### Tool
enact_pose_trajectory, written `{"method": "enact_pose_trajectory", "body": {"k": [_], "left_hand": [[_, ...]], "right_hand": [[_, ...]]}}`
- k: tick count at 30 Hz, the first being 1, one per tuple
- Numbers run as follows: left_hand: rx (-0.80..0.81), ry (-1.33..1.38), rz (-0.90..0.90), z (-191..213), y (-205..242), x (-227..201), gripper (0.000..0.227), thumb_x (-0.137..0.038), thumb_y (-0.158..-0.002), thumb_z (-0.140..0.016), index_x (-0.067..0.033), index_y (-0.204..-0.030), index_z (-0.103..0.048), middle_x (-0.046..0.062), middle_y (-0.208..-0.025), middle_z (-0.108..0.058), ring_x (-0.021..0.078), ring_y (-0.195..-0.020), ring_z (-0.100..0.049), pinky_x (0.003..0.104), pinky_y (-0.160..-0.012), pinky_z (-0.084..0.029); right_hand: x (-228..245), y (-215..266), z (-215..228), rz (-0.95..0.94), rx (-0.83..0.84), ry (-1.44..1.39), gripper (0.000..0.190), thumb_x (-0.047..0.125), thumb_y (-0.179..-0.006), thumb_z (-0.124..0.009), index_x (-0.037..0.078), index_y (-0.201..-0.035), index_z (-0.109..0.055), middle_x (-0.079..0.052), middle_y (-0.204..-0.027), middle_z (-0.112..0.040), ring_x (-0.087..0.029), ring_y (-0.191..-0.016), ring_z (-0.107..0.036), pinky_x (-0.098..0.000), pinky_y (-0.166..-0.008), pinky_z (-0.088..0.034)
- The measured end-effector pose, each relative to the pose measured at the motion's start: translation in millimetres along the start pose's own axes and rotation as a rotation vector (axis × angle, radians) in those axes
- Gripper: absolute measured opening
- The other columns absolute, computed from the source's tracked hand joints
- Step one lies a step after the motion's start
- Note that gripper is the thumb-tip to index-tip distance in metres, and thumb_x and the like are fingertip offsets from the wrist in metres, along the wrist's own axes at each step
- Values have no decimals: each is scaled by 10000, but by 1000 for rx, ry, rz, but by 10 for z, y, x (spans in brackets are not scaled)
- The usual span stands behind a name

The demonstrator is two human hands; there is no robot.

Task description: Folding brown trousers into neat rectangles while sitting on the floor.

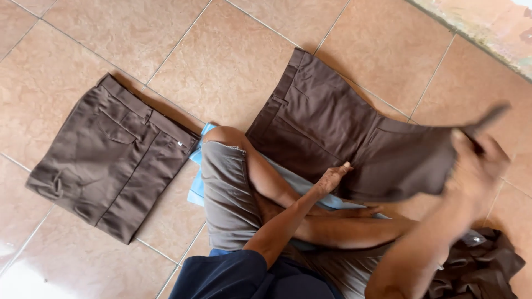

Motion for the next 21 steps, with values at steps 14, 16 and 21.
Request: {"method": "enact_pose_trajectory", "body": {"k": [14, 16, 21], "left_hand": [[-277, 1271, 573, 255, 89, 833, 607, -386, -1015, -520, -11, -1492, -488, 211, -1519, -503, 395, -1392, -502, 554, -1149, -450], [-338, 1271, 571, 223, 17, 1147, 584, -353, -1018, -493, 6, -1478, -494, 231, -1500, -514, 413, -1375, -512, 582, -1129, -458], [-568, 963, 539, 356, 115, 1723, 312, -249, -935, -404, -108, -1143, -589, 63, -1073, -641, 184, -873, -563, 306, -781, -508]], "right_hand": [[-1030, 1168, -1986, -400, 210, 593, 509, 534, -1091, -491, 69, -1262, -608, -182, -1238, -651, -346, -1206, -613, -496, -1046, -509], [-1796, 1457, -2004, -639, 224, 385, 613, 620, -1043, -553, 88, -1347, -554, -156, -1216, -689, -306, -1117, -673, -476, -897, -576], [-2500, 1660, -2193, -849, 353, 255, 893, 712, -886, -720, 113, -1508, -491, -102, -1382, -647, -296, -1282, -598, -502, -1014, -530]]}}
Point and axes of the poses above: each hand's wrist, its own y-axis away from the middle knuckle, its own z-axis out of the back of the hand, x = y × z, the point moved 9 cm from there along -y, towards the middle knuckle
